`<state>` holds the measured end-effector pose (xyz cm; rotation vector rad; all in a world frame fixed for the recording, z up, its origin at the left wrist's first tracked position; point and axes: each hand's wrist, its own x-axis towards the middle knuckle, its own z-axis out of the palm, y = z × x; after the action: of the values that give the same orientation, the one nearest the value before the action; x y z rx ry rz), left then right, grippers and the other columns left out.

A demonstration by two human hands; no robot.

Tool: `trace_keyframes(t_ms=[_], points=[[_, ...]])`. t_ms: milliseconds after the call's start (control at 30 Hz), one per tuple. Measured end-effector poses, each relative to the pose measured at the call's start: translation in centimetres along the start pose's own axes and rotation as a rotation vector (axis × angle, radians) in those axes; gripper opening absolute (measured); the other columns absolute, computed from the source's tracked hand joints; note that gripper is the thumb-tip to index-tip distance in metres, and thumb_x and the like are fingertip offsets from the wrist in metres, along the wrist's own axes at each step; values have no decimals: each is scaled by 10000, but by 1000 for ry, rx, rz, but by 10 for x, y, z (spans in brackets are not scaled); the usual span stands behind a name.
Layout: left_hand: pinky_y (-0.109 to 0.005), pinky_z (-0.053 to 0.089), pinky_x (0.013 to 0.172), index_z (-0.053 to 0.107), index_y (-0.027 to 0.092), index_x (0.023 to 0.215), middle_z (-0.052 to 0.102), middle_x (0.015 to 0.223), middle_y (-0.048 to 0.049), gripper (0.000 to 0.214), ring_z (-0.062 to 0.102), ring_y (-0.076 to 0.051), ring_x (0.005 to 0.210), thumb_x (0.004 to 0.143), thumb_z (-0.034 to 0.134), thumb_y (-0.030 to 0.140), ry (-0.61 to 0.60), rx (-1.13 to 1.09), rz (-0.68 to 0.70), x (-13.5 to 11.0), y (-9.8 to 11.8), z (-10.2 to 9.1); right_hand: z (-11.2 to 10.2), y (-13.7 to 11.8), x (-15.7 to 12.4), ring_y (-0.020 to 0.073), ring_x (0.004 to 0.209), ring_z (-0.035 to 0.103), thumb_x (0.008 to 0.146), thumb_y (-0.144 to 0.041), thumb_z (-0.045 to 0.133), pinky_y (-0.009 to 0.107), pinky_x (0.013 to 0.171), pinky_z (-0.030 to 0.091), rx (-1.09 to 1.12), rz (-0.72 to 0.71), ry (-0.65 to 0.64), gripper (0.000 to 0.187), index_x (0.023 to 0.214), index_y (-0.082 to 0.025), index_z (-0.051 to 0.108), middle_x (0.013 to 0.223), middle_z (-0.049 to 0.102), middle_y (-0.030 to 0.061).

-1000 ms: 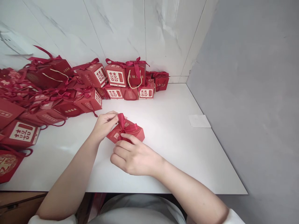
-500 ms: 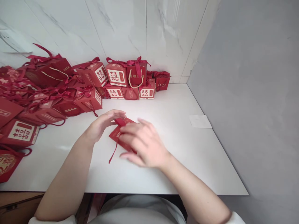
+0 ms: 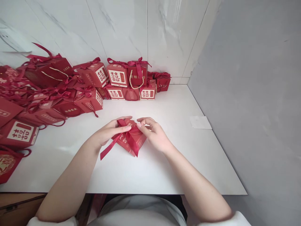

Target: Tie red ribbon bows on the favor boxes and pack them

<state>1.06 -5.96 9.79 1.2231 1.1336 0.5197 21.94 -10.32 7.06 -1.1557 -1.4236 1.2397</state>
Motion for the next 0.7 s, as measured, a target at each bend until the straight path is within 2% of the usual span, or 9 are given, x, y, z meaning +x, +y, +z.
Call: trace_keyframes(t_ms=[100,167,267,467,700], points=[[-375,518,885,643,195,1129,700,1052,-79,479,673,-257,1009,734,802,415,-105,-63,-40,-1,2,3,3,1,2,187,1042,596,924,-486,581,327,906,444,87,3,21,304,811,-204,597,1199,634,52],[-349,523,820,650,176,1018,691,946,-58,380,682,-235,921,725,810,358,-156,-85,-48,-1,2,4,5,4,5,174,940,611,915,-486,593,319,848,460,145,15,29,298,823,-202,592,1114,665,49],[-341,520,794,624,173,952,657,884,-30,334,674,-209,857,704,819,284,-189,-87,-44,2,2,5,7,9,9,165,868,605,907,-487,600,308,794,465,183,27,42,301,818,-200,582,1049,676,45],[-388,527,770,600,172,956,640,858,-32,355,663,-209,778,689,813,266,-183,-69,-52,4,0,5,8,17,15,159,785,574,905,-494,585,303,727,455,100,40,71,300,840,-202,582,922,658,29],[-375,512,779,626,180,1019,655,890,-38,350,664,-222,816,721,775,287,-163,9,-29,0,3,7,10,16,16,156,714,559,904,-509,562,304,686,442,2,71,104,314,816,-207,564,794,621,-2]])
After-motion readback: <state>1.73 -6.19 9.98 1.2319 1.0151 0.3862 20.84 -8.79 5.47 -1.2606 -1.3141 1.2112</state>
